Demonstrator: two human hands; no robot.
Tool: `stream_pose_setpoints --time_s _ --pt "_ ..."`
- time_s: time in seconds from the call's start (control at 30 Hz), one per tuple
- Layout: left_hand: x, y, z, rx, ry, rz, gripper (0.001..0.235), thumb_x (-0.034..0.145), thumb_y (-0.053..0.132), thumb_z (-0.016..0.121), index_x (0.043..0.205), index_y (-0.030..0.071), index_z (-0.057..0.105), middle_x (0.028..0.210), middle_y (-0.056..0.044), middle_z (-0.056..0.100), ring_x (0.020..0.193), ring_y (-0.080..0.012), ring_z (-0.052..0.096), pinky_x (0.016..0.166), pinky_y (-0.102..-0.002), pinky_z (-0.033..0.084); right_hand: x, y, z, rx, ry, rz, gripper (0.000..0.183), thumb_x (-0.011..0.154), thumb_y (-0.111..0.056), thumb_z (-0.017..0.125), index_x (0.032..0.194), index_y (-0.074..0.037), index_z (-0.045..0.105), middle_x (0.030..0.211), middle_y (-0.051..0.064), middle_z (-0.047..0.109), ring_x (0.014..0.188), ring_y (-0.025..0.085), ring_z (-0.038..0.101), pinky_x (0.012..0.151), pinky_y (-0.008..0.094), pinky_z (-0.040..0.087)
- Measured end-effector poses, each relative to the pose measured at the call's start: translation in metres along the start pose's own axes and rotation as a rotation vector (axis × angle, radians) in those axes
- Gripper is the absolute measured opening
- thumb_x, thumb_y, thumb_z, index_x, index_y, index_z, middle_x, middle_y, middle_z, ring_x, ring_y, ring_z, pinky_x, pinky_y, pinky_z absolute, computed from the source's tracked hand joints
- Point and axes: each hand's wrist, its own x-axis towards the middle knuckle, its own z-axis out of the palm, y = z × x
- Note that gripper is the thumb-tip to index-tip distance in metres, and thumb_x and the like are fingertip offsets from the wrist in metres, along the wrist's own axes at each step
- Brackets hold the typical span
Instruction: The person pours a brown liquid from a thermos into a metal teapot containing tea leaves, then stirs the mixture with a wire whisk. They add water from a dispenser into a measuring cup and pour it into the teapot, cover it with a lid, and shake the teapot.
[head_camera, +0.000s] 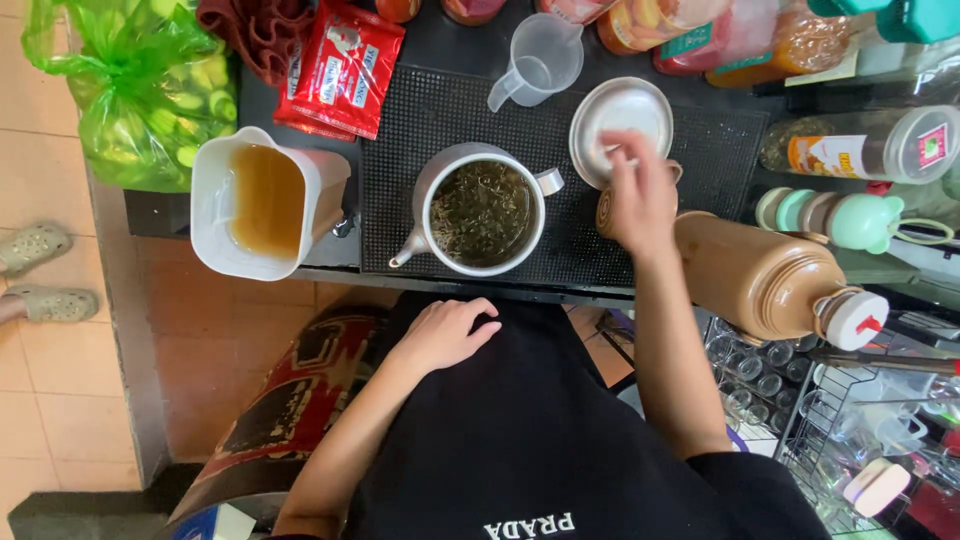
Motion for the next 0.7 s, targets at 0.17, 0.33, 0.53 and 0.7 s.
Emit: stream_pose_setpoints --time_s 0.17,0.33,0.53,0.7 --pt "0.002 0.012 -0.007 0.005 -0.011 -0.036 0.032 0.093 0.04 0.064 0.113 0.016 0.069 0.088 -0.016 0.075 0.089 -0.0377 0.071 0.084 -0.05 0.054 -0.004 -0.014 0.038 0.075 -0.146 -0.306 0.021 0.107 -0.014 0.048 0.12 0.0 0.058 0.115 0.013 0.06 0.111 0.027 0.057 0.101 0.038 0.043" --pt "-0.002 0.01 -0.003 0.0 0.04 -0.008 0.033 0.092 0.04 0.064 0.112 0.014 0.07 0.09 -0.016 0.075 0.089 -0.0383 0.071 0.083 -0.051 0.054 0.001 0.014 0.061 0.079 -0.152 -0.45 0.016 0.102 -0.012 0.053 0.091 -0.001 0.054 0.093 0.012 0.055 0.092 0.028 0.053 0.09 0.038 0.042" --pt "-0.009 0.007 0.004 -0.077 0.06 -0.14 0.034 0.095 0.042 0.061 0.112 0.015 0.071 0.091 -0.013 0.076 0.088 -0.0334 0.073 0.082 -0.046 0.057 -0.006 0.018 0.061 0.133 -0.172 -0.51 0.029 0.102 -0.01 0.059 0.076 0.001 0.052 0.081 0.008 0.052 0.086 0.024 0.049 0.084 0.036 0.041" --pt "-0.009 0.005 0.008 -0.14 0.121 -0.165 0.034 0.093 0.043 0.061 0.113 0.017 0.072 0.085 -0.01 0.076 0.08 -0.0301 0.073 0.075 -0.043 0.057 -0.022 0.058 0.077 0.418 -0.187 -0.171 0.035 0.109 -0.012 0.053 0.076 -0.001 0.053 0.077 -0.004 0.051 0.072 0.006 0.042 0.066 0.024 0.036"
